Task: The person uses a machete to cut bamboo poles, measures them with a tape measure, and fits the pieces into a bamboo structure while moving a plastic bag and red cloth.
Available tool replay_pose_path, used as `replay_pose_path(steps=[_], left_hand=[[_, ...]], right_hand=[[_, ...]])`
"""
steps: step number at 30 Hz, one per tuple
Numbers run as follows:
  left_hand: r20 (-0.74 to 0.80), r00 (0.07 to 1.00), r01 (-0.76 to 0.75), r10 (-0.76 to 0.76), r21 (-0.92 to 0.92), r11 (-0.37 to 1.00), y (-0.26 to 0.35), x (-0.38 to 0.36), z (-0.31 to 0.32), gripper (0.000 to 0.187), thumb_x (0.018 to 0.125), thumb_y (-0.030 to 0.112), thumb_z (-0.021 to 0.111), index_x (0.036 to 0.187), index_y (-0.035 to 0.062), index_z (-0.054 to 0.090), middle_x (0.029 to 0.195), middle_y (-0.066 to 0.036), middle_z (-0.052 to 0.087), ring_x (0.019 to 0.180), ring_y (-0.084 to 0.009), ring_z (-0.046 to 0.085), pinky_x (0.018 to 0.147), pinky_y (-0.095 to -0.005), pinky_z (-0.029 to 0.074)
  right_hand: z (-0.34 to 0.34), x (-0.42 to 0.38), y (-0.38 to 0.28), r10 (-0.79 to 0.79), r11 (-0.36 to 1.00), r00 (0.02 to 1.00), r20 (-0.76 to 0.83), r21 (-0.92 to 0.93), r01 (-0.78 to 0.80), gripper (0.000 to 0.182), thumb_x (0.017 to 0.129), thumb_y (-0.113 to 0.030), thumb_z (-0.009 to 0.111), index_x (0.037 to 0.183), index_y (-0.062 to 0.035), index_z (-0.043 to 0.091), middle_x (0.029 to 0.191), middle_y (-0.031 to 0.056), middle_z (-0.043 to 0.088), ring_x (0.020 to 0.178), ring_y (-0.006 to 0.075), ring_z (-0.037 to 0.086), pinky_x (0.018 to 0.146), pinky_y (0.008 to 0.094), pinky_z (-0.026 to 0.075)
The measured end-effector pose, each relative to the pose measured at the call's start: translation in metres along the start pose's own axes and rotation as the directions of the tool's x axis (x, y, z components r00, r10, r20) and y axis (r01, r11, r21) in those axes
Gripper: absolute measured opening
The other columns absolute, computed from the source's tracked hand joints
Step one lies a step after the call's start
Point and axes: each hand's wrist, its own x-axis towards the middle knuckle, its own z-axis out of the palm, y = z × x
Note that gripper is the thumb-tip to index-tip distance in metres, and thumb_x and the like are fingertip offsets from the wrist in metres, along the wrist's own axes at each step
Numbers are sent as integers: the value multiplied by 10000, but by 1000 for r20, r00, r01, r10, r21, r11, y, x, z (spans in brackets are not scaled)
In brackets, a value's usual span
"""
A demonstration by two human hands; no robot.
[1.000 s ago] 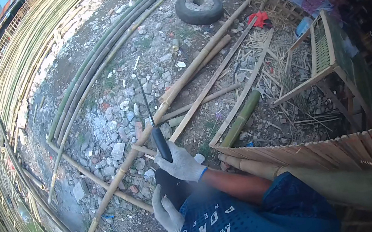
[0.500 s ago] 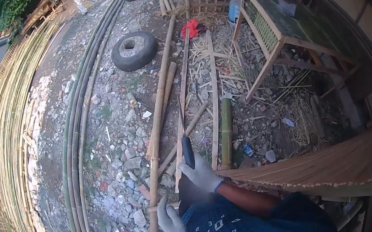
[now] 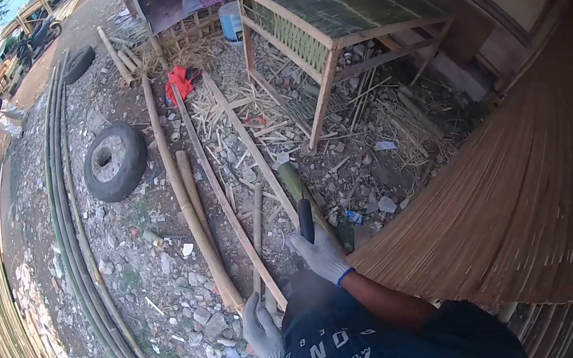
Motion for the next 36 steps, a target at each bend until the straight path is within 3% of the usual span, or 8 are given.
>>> replay_pose_path(steps=[6, 13, 17, 21, 27, 33, 34, 36], left_hand=[[302, 944, -169, 134, 95, 981, 6, 72, 4, 389, 1016, 156, 523, 1320, -62, 629, 1322, -243, 659, 1255, -385, 620, 1081, -436, 471], [485, 853, -272, 195, 93, 958, 30, 154, 19, 381, 1018, 153, 530, 1303, -74, 640, 1289, -251, 676, 1244, -374, 633, 1085, -421, 465], [490, 853, -264, 179, 111, 958, 40, 206, 43, 373, 1015, 144, 535, 1299, -71, 646, 1287, -252, 681, 1229, -370, 644, 1071, -422, 477], [498, 839, -294, 220, 74, 953, 61, 277, 75, 368, 1019, 141, 530, 1299, -67, 646, 1282, -250, 679, 1223, -376, 640, 1070, -421, 474], [556, 786, -367, 270, 68, 928, 105, 372, 116, 376, 1026, 149, 530, 1315, -68, 635, 1303, -239, 666, 1253, -375, 615, 1101, -414, 444], [443, 884, -237, 149, 150, 960, 104, 444, 116, 401, 1078, 188, 492, 1317, -107, 623, 1302, -231, 679, 1246, -303, 632, 1093, -386, 462], [422, 895, -224, 146, 140, 965, 96, 454, 114, 396, 1086, 185, 479, 1325, -93, 627, 1293, -215, 689, 1224, -296, 642, 1075, -384, 478], [436, 894, -187, 104, 152, 970, 91, 471, 111, 392, 1087, 181, 475, 1334, -84, 627, 1295, -216, 688, 1217, -287, 643, 1074, -383, 480]], right_hand=[[-8, 15, 11, -14, 999, 983, -180, -37, 7, 345, 978, -342, 659, 986, 1, 618, 849, 91, 659, 830, 190, 649, 748, 380, 520], [-16, 55, -2, 39, 997, 963, -265, 70, -21, 154, 1012, -197, 628, 970, -65, 560, 824, 11, 653, 712, 73, 586, 669, 259, 490], [-21, 93, -41, 189, 967, 934, -305, 225, -122, 176, 1005, -216, 643, 967, -58, 577, 798, 8, 636, 707, 66, 587, 648, 271, 491], [-17, 163, -39, 67, 989, 917, -393, -94, -112, 284, 981, -284, 623, 979, 0, 606, 788, 86, 635, 770, 209, 643, 730, 402, 511], [7, 254, -64, 45, 983, 943, -328, -154, -101, 396, 953, -368, 684, 1034, 8, 588, 834, 164, 651, 801, 312, 677, 759, 448, 524], [26, 318, -112, 153, 980, 965, -212, -92, -176, 299, 993, -343, 647, 996, -47, 603, 744, 71, 624, 655, 197, 620, 640, 385, 500], [35, 331, -98, -33, 975, 959, -281, -222, -31, 257, 995, -300, 648, 997, -52, 579, 709, 52, 588, 628, 195, 594, 629, 391, 494], [38, 344, -89, 31, 954, 966, -255, -281, -104, 401, 990, -366, 651, 1159, -14, 560, 886, 192, 673, 821, 345, 678, 750, 472, 519]])
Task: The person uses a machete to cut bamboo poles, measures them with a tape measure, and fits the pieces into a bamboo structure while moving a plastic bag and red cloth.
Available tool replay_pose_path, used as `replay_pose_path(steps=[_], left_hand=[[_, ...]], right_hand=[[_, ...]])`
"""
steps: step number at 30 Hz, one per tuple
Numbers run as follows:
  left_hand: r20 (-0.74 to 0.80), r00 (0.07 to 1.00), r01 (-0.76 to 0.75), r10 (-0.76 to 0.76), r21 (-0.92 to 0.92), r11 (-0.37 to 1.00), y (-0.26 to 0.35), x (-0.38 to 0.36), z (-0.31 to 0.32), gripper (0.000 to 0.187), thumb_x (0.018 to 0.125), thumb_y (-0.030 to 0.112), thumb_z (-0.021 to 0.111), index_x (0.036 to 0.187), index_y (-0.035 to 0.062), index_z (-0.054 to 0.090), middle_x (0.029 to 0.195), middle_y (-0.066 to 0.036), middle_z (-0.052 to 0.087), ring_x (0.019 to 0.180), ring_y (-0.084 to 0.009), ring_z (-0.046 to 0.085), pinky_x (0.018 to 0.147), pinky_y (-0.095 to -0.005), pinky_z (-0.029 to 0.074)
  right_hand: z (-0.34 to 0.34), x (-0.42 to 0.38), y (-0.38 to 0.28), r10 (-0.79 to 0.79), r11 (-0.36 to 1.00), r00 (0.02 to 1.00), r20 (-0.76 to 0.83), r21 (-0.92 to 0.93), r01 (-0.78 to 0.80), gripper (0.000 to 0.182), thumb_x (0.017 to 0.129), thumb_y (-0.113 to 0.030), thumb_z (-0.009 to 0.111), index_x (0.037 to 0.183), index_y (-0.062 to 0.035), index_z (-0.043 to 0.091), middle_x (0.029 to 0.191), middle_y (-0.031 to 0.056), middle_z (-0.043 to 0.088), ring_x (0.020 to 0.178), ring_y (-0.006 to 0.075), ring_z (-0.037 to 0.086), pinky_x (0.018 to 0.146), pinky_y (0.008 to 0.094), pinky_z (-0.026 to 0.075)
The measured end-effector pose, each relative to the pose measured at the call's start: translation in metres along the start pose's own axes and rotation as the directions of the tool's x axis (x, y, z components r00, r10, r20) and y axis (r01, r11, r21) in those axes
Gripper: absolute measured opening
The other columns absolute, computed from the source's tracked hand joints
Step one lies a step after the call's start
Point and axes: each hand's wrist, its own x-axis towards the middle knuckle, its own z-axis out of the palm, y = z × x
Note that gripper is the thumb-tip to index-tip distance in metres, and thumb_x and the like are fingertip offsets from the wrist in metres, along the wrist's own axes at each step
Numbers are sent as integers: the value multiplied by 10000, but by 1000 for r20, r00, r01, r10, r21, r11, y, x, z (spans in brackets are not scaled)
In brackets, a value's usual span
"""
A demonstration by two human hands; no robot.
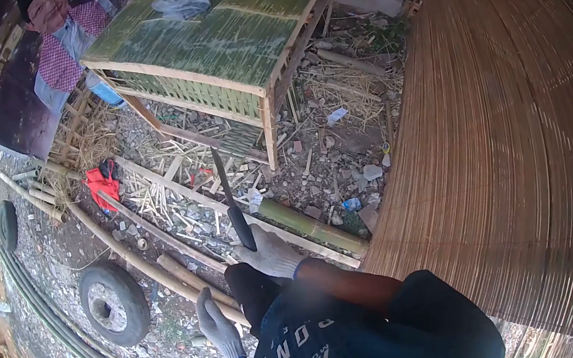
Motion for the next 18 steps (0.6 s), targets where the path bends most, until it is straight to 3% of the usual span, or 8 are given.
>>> replay_pose_path(steps=[2, 3, 6, 7, 9, 12, 16, 18], left_hand=[[2, 1000, -2, 2, -7, 1000, -2, 19, -9, 390, 1085, 194, 486, 1330, -69, 639, 1283, -207, 695, 1197, -280, 651, 1067, -378, 485], [23, 999, 37, -37, 7, 999, 3, 32, -12, 396, 1082, 218, 503, 1310, -70, 650, 1267, -198, 705, 1192, -274, 655, 1049, -372, 493], [67, 998, -7, 11, -59, 998, -4, 75, -16, 365, 1065, 199, 530, 1283, -64, 658, 1248, -211, 708, 1180, -284, 665, 1020, -368, 500], [65, 997, -26, 31, -79, 997, -2, 92, -19, 345, 1052, 179, 550, 1274, -61, 659, 1241, -218, 706, 1185, -298, 664, 1029, -373, 495], [100, 995, -6, 13, -69, 998, -5, 127, -29, 331, 1037, 157, 565, 1271, -54, 664, 1249, -227, 705, 1200, -317, 664, 1037, -386, 496], [140, 989, -56, 57, -13, 998, 6, 182, -60, 320, 1023, 168, 576, 1249, -31, 684, 1229, -247, 709, 1185, -382, 673, 1036, -416, 506], [105, 993, 49, -46, -27, 998, -14, 231, -111, 331, 1019, 188, 564, 1260, -7, 681, 1222, -244, 708, 1173, -395, 674, 1024, -429, 512], [83, 991, 113, -109, -40, 993, -19, 255, -134, 339, 1020, 196, 559, 1269, -2, 677, 1219, -241, 708, 1169, -388, 676, 1016, -426, 515]], right_hand=[[11, 15, -12, -18, 995, 1000, 11, 99, 17, 482, 976, -394, 665, 1228, 4, 563, 938, 242, 716, 875, 406, 725, 783, 508, 539], [17, 27, -12, 160, 974, 979, 129, 142, -178, 437, 971, -368, 674, 1187, 1, 581, 927, 226, 709, 869, 373, 724, 777, 480, 544], [26, 51, -48, 93, 992, 996, -9, 86, -92, 407, 969, -359, 681, 1128, 6, 599, 893, 202, 687, 849, 332, 712, 769, 460, 544], [36, 66, -44, 66, 968, 997, 28, 239, -71, 409, 958, -350, 694, 1120, 14, 600, 887, 194, 684, 852, 343, 709, 778, 474, 540], [50, 93, -53, 72, 997, 997, -34, 25, -71, 398, 950, -330, 704, 1113, 19, 605, 903, 184, 682, 864, 346, 704, 792, 477, 536], [92, 153, -43, 13, 997, 999, -51, 73, -9, 390, 940, -331, 710, 1095, 15, 620, 894, 182, 683, 864, 340, 698, 787, 462, 528], [121, 209, -124, 188, 968, 977, 98, 152, -201, 242, 990, -246, 661, 1071, -28, 595, 830, 30, 595, 736, 120, 573, 677, 343, 496], [140, 226, -172, 151, 966, 983, 108, 194, -170, 273, 981, -249, 672, 1109, -24, 585, 850, 43, 608, 733, 134, 585, 678, 338, 502]])
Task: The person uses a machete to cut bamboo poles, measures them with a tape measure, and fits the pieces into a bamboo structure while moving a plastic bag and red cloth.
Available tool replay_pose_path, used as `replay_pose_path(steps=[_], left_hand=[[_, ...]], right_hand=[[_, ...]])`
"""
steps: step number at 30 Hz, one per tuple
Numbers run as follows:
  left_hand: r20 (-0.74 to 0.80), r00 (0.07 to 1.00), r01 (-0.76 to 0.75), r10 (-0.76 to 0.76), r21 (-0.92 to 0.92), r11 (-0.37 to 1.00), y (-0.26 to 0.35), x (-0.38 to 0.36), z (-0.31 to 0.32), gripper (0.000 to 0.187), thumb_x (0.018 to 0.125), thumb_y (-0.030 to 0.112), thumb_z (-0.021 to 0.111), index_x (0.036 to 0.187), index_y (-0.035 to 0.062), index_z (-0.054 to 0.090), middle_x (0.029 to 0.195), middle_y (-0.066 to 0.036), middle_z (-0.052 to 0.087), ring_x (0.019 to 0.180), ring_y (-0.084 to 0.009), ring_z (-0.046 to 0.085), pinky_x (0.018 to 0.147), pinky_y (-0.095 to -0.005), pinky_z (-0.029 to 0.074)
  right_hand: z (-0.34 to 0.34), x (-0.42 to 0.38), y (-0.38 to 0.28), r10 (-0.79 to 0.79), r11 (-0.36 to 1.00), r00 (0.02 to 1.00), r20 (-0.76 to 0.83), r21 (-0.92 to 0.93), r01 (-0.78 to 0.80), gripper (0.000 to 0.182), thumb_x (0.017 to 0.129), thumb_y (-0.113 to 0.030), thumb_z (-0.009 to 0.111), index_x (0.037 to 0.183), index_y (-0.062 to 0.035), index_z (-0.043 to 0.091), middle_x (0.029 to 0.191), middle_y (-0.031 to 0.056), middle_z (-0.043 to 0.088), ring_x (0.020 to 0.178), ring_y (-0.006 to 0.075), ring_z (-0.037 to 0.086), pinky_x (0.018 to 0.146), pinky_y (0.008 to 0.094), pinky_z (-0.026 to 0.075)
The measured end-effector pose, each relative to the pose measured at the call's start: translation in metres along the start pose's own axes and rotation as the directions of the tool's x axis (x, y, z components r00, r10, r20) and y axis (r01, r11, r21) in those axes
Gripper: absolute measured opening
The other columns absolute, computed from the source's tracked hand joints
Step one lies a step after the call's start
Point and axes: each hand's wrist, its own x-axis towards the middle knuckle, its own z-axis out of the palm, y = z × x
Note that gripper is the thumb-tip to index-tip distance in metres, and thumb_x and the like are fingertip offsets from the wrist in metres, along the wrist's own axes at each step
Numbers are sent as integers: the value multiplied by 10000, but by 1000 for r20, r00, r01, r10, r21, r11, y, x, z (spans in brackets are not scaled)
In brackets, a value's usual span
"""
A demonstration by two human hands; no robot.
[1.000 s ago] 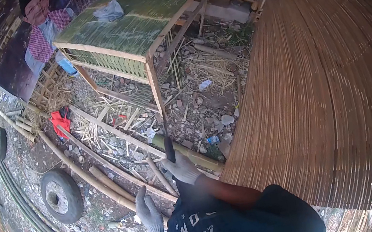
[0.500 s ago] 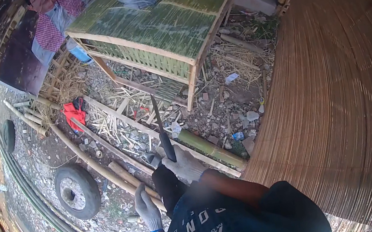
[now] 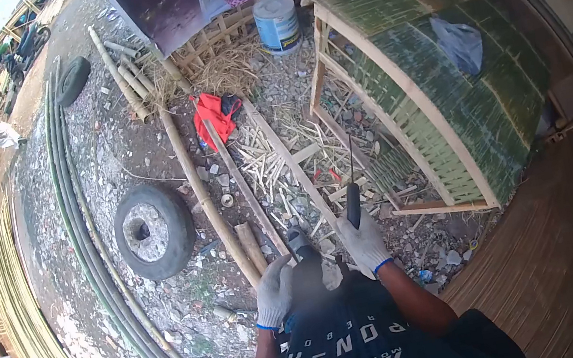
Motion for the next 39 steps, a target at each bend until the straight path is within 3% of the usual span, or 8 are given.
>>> replay_pose_path(steps=[7, 15, 20, 27, 29, 32, 36, 39], left_hand=[[-72, 996, 40, -45, -65, 997, 13, 59, -60, 356, 1024, 220, 536, 1278, 20, 684, 1221, -224, 712, 1163, -368, 681, 994, -419, 518], [-106, 990, 84, -88, -44, 995, 5, 122, -104, 363, 1038, 248, 554, 1303, 39, 686, 1251, -226, 708, 1211, -367, 666, 1025, -406, 511], [-123, 987, 105, -106, -19, 994, -10, 195, -143, 353, 1031, 227, 564, 1289, 22, 692, 1247, -225, 711, 1207, -365, 672, 1031, -411, 509], [-43, 997, 71, -68, 80, 994, 38, 321, -195, 363, 1033, 250, 557, 1274, 9, 683, 1230, -233, 702, 1169, -391, 669, 1006, -426, 517], [17, 1000, 19, -22, 132, 991, 65, 353, -205, 364, 1038, 252, 546, 1271, 5, 678, 1217, -235, 701, 1147, -406, 668, 990, -426, 521], [60, 997, -61, 54, 108, 992, 67, 397, -206, 333, 1036, 231, 559, 1235, -2, 687, 1175, -219, 713, 1125, -384, 681, 981, -412, 524], [120, 992, -57, 46, 94, 994, 86, 445, -207, 307, 1031, 210, 580, 1211, -3, 707, 1174, -205, 729, 1119, -343, 700, 982, -394, 525], [225, 971, -105, 76, 122, 987, 79, 489, -207, 305, 1034, 202, 573, 1217, 2, 713, 1181, -204, 733, 1113, -339, 707, 978, -392, 529]], right_hand=[[69, 47, -66, -202, 966, 979, 8, -165, 201, 163, 1002, -191, 640, 992, -36, 589, 789, 10, 606, 684, 81, 566, 636, 280, 479], [117, 114, -140, -253, 939, 967, -7, -241, 244, 319, 940, -280, 731, 1038, -9, 593, 797, 75, 629, 718, 183, 635, 697, 377, 520], [139, 210, -197, -269, 940, 951, -154, -258, 224, 393, 977, -284, 683, 1201, 3, 534, 854, 77, 622, 733, 192, 627, 709, 376, 518], [122, 344, -264, -457, 889, 759, -464, -275, 367, 342, 980, -256, 678, 1158, 13, 564, 915, 98, 639, 749, 179, 633, 721, 364, 512], [112, 341, -307, -322, 943, 807, -495, -240, 229, 383, 993, -300, 665, 1205, 5, 571, 889, 122, 653, 868, 255, 691, 799, 420, 526], [93, 344, -343, -481, 872, 584, -654, -426, 241, 329, 977, -280, 677, 1089, 0, 547, 809, 146, 634, 749, 311, 661, 733, 465, 508], [44, 365, -350, -426, 868, 510, -747, -497, -3, 376, 968, -348, 659, 1108, -14, 561, 821, 230, 639, 825, 460, 661, 778, 507, 502], [22, 381, -349, -410, 872, 445, -796, -485, -65, 370, 967, -346, 655, 1081, -7, 563, 840, 245, 653, 825, 454, 660, 785, 510, 499]])
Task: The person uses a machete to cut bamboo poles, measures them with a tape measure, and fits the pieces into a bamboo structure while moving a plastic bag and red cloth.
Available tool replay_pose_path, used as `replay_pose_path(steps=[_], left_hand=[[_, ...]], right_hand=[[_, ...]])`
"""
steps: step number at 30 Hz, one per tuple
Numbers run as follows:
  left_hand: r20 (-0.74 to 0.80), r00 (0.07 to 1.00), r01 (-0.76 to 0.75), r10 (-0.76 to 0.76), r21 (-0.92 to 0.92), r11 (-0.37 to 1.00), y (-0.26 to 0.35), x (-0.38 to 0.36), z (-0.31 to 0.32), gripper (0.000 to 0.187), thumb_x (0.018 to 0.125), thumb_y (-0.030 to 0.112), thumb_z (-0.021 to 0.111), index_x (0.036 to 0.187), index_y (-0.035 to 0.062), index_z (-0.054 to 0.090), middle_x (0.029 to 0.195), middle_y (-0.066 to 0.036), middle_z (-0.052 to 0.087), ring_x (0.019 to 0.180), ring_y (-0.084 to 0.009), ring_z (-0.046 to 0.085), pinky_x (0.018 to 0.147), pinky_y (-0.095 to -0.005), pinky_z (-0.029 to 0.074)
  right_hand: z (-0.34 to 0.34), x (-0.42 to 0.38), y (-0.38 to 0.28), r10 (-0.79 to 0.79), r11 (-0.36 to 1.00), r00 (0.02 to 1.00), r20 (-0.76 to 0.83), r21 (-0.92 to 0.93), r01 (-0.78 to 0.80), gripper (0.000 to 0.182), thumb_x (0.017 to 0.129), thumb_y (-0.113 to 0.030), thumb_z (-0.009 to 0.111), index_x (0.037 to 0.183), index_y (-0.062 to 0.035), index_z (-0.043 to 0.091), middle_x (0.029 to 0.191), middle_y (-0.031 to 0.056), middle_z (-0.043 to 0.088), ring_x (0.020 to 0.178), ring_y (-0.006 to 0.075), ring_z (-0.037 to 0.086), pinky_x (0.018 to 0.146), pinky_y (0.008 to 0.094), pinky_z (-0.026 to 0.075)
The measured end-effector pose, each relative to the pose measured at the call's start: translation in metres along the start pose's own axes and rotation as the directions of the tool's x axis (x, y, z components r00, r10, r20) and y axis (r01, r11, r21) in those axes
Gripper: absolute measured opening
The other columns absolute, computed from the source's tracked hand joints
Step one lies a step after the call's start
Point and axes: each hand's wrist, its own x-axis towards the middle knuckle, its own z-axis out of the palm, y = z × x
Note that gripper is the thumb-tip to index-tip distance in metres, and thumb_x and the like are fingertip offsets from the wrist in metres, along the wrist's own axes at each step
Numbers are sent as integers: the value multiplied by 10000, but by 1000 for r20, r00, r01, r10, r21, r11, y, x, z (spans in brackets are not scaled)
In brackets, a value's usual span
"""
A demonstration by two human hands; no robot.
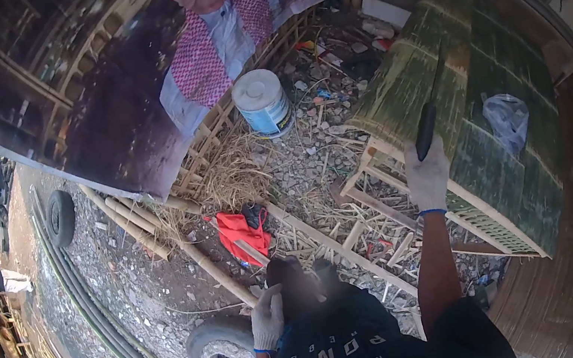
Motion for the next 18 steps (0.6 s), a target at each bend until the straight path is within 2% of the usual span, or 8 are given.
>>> replay_pose_path(steps=[5, 8, 9, 11, 15, 16, 17, 18], left_hand=[[108, 990, -87, 86, 12, 996, 5, 87, -22, 333, 1041, 232, 557, 1230, 7, 713, 1185, -203, 738, 1123, -344, 710, 986, -403, 531], [165, 986, -43, 35, 46, 998, 4, 158, -30, 348, 1047, 251, 545, 1233, 8, 710, 1187, -204, 736, 1143, -347, 703, 993, -406, 530], [162, 986, -29, 37, -51, 998, -9, 184, -26, 354, 1051, 259, 539, 1238, 11, 708, 1188, -202, 735, 1152, -351, 699, 999, -408, 527], [221, 974, -39, 42, -15, 999, 0, 237, -31, 356, 1054, 265, 539, 1237, 8, 704, 1186, -200, 735, 1155, -346, 698, 1000, -407, 527], [321, 946, -39, 36, 4, 999, 29, 369, -67, 349, 1054, 264, 564, 1240, -3, 693, 1198, -199, 733, 1160, -326, 698, 997, -385, 524], [341, 939, -43, 38, 6, 999, 35, 397, -70, 348, 1054, 262, 573, 1241, -6, 691, 1203, -199, 732, 1162, -320, 698, 996, -378, 523], [297, 950, -87, 93, -35, 996, 20, 419, -71, 333, 1051, 249, 584, 1252, 9, 696, 1198, -194, 736, 1162, -314, 698, 984, -370, 525], [324, 944, -67, 65, -3, 998, 13, 439, -77, 337, 1051, 258, 583, 1255, 16, 698, 1196, -192, 737, 1160, -313, 698, 981, -376, 526]], right_hand=[[14, 16, -2, 145, 988, 988, -58, -47, -148, 378, 959, -348, 670, 1081, 2, 595, 863, 261, 668, 848, 463, 677, 769, 507, 507], [32, 24, -7, 137, 985, 980, -142, -86, -150, 376, 960, -341, 675, 1086, 4, 595, 824, 251, 657, 810, 458, 672, 748, 514, 502], [39, 30, -10, 127, 983, 976, -179, -107, -148, 375, 960, -339, 676, 1088, 4, 596, 821, 250, 658, 807, 459, 673, 744, 515, 503], [54, 40, -16, 121, 974, 962, -245, -159, -163, 374, 960, -337, 678, 1093, 3, 597, 814, 248, 660, 800, 460, 676, 737, 517, 504], [104, 85, -50, 367, 886, 879, -303, -174, -430, 385, 959, -347, 685, 1100, 3, 604, 848, 270, 683, 828, 472, 690, 756, 520, 514], [119, 92, -54, 374, 877, 865, -334, -175, -447, 393, 966, -360, 679, 1109, -1, 607, 847, 268, 681, 829, 478, 685, 753, 524, 511], [132, 97, -52, 380, 866, 847, -371, -179, -467, 400, 973, -373, 673, 1118, -6, 610, 846, 266, 679, 829, 485, 680, 750, 528, 509], [140, 101, -51, 384, 852, 828, -408, -188, -488, 408, 980, -386, 668, 1128, -10, 613, 845, 264, 677, 830, 491, 676, 747, 532, 506]])
